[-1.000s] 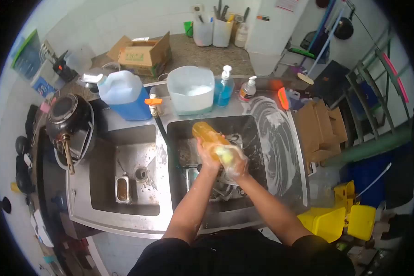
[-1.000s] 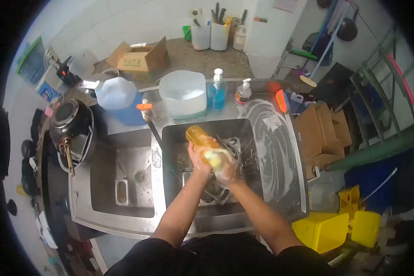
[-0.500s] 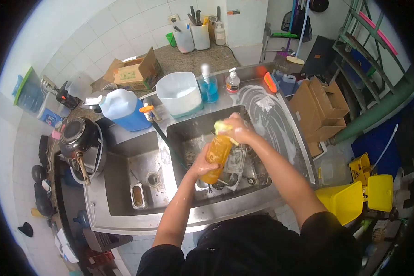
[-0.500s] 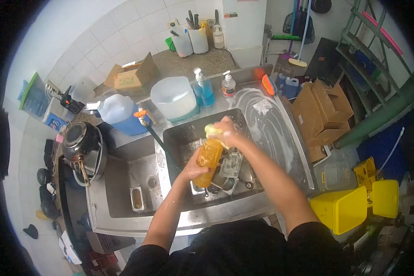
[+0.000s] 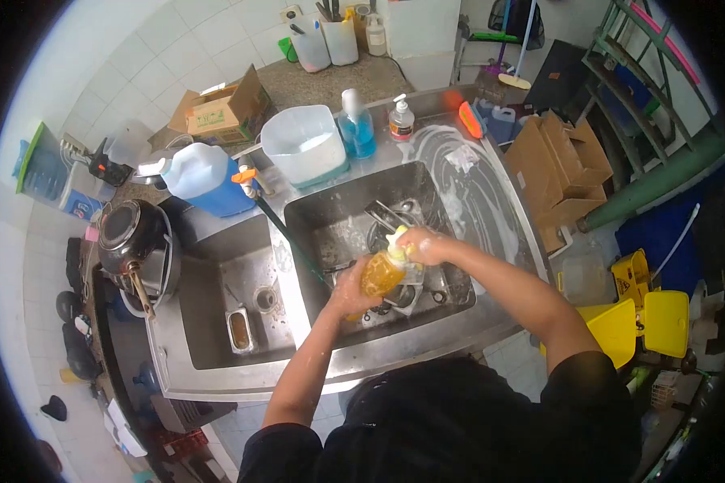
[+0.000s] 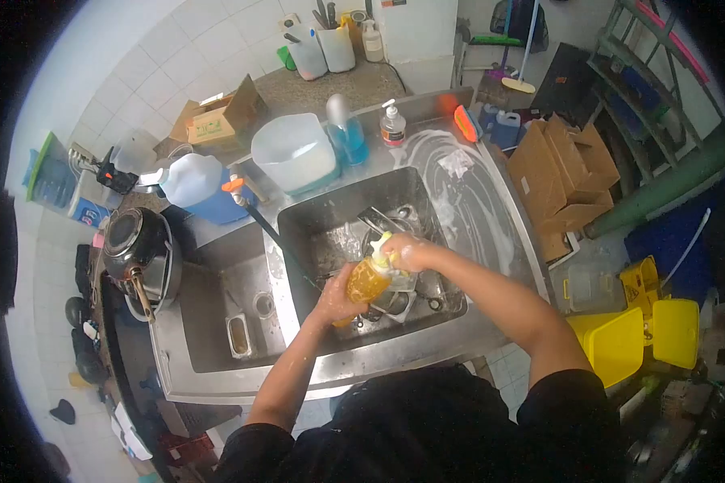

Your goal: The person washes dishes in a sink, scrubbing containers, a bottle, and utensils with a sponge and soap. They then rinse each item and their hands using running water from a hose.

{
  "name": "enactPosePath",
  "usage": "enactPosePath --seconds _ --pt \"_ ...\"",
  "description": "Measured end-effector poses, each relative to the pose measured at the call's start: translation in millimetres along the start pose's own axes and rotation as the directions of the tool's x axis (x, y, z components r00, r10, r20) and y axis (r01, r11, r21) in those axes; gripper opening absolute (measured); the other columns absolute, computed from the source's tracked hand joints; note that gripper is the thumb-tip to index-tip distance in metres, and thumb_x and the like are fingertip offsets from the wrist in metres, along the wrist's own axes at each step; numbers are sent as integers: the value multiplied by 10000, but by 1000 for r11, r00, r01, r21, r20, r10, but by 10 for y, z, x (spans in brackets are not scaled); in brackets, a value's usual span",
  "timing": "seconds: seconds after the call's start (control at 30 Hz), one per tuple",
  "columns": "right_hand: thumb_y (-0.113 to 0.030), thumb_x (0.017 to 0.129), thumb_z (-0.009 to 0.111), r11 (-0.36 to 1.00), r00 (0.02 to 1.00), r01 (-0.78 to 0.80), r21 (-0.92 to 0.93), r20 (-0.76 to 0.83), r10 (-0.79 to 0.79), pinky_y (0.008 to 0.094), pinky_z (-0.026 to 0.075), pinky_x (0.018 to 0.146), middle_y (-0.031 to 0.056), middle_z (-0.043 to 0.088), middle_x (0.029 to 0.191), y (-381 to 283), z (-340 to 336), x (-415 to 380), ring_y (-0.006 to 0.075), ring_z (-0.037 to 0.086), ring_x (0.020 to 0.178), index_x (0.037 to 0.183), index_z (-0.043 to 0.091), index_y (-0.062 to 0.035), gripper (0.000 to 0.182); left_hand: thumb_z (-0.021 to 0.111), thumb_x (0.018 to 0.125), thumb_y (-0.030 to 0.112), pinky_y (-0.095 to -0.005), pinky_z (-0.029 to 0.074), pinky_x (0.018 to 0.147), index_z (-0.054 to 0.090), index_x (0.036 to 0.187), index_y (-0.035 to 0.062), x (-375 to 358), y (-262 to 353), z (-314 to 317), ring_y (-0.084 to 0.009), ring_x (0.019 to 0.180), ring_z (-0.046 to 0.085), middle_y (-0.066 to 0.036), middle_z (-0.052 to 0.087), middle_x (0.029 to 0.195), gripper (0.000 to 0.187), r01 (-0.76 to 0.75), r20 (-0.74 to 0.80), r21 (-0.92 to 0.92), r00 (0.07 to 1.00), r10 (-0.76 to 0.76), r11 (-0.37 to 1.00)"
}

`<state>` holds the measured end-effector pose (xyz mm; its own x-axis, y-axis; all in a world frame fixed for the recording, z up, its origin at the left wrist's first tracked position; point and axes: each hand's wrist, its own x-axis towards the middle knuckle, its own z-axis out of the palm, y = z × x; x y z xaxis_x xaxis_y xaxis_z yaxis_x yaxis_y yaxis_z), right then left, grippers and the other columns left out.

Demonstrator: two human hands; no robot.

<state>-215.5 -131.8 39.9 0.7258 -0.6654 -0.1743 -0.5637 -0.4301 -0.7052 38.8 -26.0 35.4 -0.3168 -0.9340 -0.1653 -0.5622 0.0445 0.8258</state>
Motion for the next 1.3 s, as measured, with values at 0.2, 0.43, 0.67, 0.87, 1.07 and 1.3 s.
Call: enactPosePath --seconds 0.2,0.43,0.67,0.87,1.07,1.3 --pt "-117 781 726 758 938 -281 589 -1 348 398 528 792 130 691 954 283 777 77 258 668 919 1021 700 -56 249 839 572 269 -504 514 915 470 1385 122 -126 -58 10 -449 1076 628 -245 663 1141 904 -94 52 155 995 87 983" --pt "-28 786 693 939 914 -86 333 -349 208 394 501 748 87 660 937 -2 917 168 245 649 904 1073 617 -39 297 829 589 206 -464 523 938 468 1381 137 -251 -192 0 -409 1082 652 -202 675 1157 874 -3 -34 30 999 4 1000" --pt "-174 859 715 702 985 -136 699 16 174 378 502 797 76 624 914 -30 518 2 219 626 921 1018 650 -103 186 845 591 239 -480 521 934 470 1379 136 -312 -184 48 -421 1109 634 -209 666 1193 879 106 -29 -11 994 -107 994" --pt "-200 810 755 989 993 -80 123 -77 90 410 501 821 149 652 969 142 688 70 319 630 921 977 682 -96 210 843 590 248 -481 517 940 484 1375 148 -476 -181 135 -412 1115 632 -190 669 1194 869 119 -46 28 992 -117 993" --pt "-113 727 786 814 965 -250 525 70 251 384 506 911 160 658 1089 -190 619 119 305 639 1032 1082 653 -64 382 844 583 228 -473 513 946 513 1351 129 -651 -328 45 -407 1116 631 -201 662 1195 843 91 -135 39 987 -85 995" --pt "-107 717 790 976 981 57 210 -195 -15 426 501 897 182 653 1091 -369 737 345 357 633 1031 1124 606 -87 448 819 594 199 -468 513 942 534 1318 102 -757 -332 -4 -411 1098 636 -210 665 1157 784 -23 -216 -31 976 15 999"
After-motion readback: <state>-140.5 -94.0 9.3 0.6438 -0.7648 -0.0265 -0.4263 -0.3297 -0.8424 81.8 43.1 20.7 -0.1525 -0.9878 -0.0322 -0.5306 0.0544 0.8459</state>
